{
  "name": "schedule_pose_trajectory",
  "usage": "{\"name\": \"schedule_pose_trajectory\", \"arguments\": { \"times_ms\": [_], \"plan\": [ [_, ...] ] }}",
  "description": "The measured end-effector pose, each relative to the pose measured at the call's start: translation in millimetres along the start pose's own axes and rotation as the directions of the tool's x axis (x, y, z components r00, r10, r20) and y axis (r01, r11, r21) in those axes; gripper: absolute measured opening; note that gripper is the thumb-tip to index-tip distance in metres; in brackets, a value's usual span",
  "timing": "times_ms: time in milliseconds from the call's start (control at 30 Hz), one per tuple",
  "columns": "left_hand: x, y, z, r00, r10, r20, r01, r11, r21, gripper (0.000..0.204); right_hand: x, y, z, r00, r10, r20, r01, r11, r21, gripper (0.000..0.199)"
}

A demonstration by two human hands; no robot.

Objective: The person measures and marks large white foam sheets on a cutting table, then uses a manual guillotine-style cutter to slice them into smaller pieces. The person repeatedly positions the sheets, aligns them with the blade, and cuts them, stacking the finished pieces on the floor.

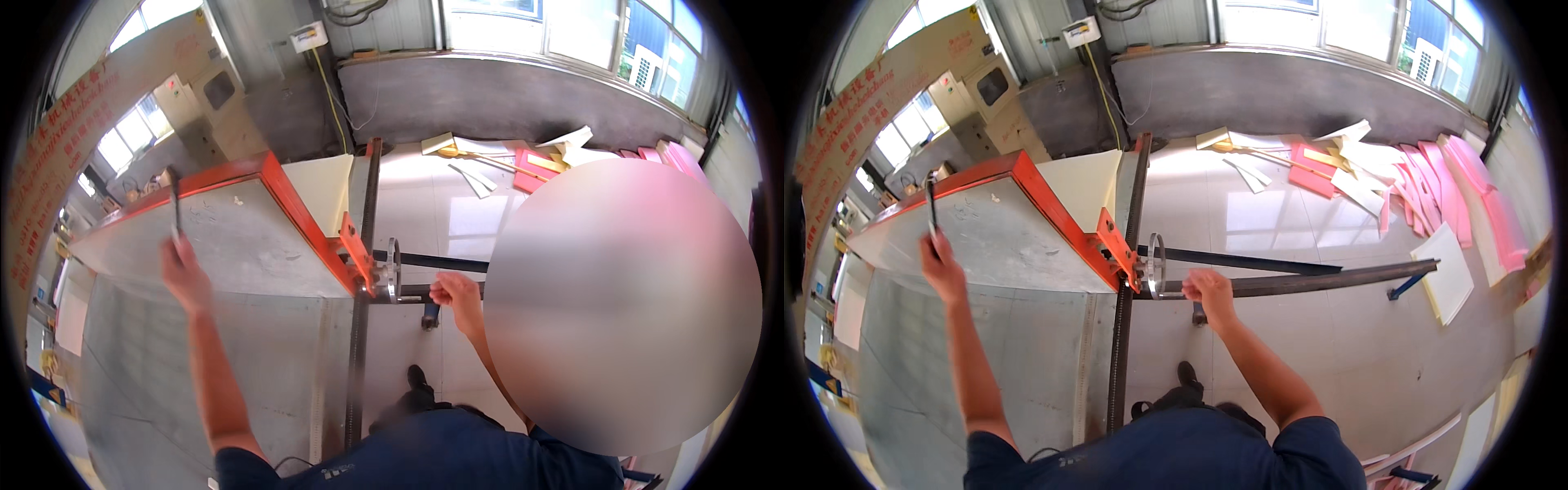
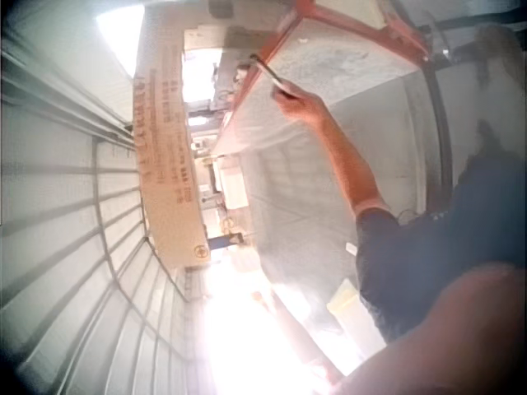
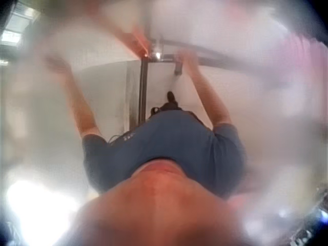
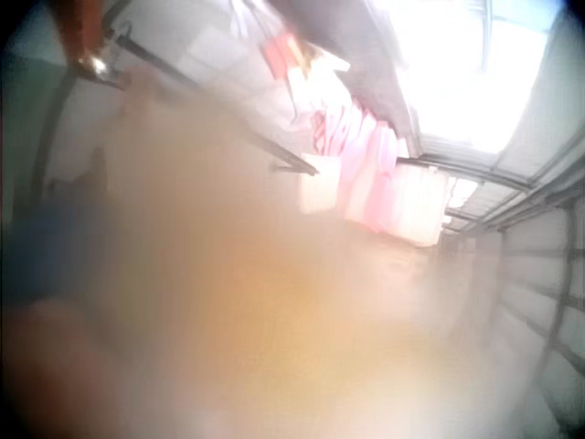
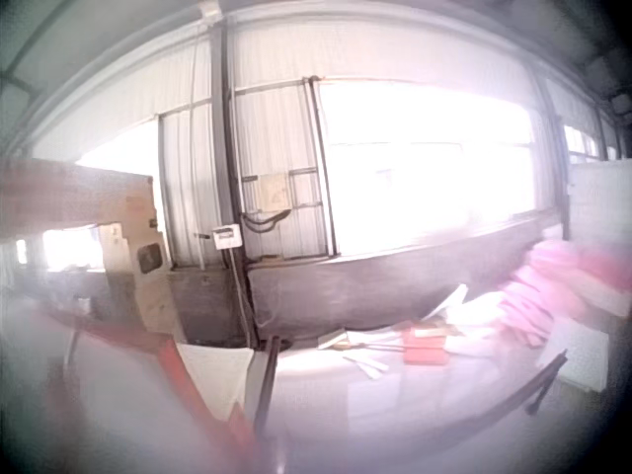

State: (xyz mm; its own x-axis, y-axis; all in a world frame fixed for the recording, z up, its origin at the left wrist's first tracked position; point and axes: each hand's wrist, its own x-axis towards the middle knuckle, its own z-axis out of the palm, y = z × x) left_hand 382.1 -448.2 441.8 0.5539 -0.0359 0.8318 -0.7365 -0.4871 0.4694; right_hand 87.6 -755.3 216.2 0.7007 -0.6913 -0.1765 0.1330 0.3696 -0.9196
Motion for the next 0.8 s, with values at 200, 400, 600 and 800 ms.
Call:
{"name": "schedule_pose_trajectory", "arguments": {
  "times_ms": [200,400,600,800],
  "plan": [
    [156,-29,86,0.964,0.125,0.236,-0.133,0.991,0.018,0.03,140,-20,56,0.997,0.016,0.081,-0.015,1.0,-0.02,0.025],
    [164,-72,120,0.868,-0.193,0.458,0.106,0.972,0.209,0.025,286,36,144,0.911,0.305,0.277,-0.293,0.952,-0.086,0.023],
    [167,-55,128,0.835,-0.344,0.429,0.269,0.936,0.226,0.022,442,172,231,0.805,0.566,0.176,-0.509,0.812,-0.286,0.034],
    [167,-44,124,0.799,-0.436,0.414,0.372,0.899,0.23,0.02,479,228,293,0.797,0.57,-0.197,-0.6,0.716,-0.356,0.028]
  ]
}}
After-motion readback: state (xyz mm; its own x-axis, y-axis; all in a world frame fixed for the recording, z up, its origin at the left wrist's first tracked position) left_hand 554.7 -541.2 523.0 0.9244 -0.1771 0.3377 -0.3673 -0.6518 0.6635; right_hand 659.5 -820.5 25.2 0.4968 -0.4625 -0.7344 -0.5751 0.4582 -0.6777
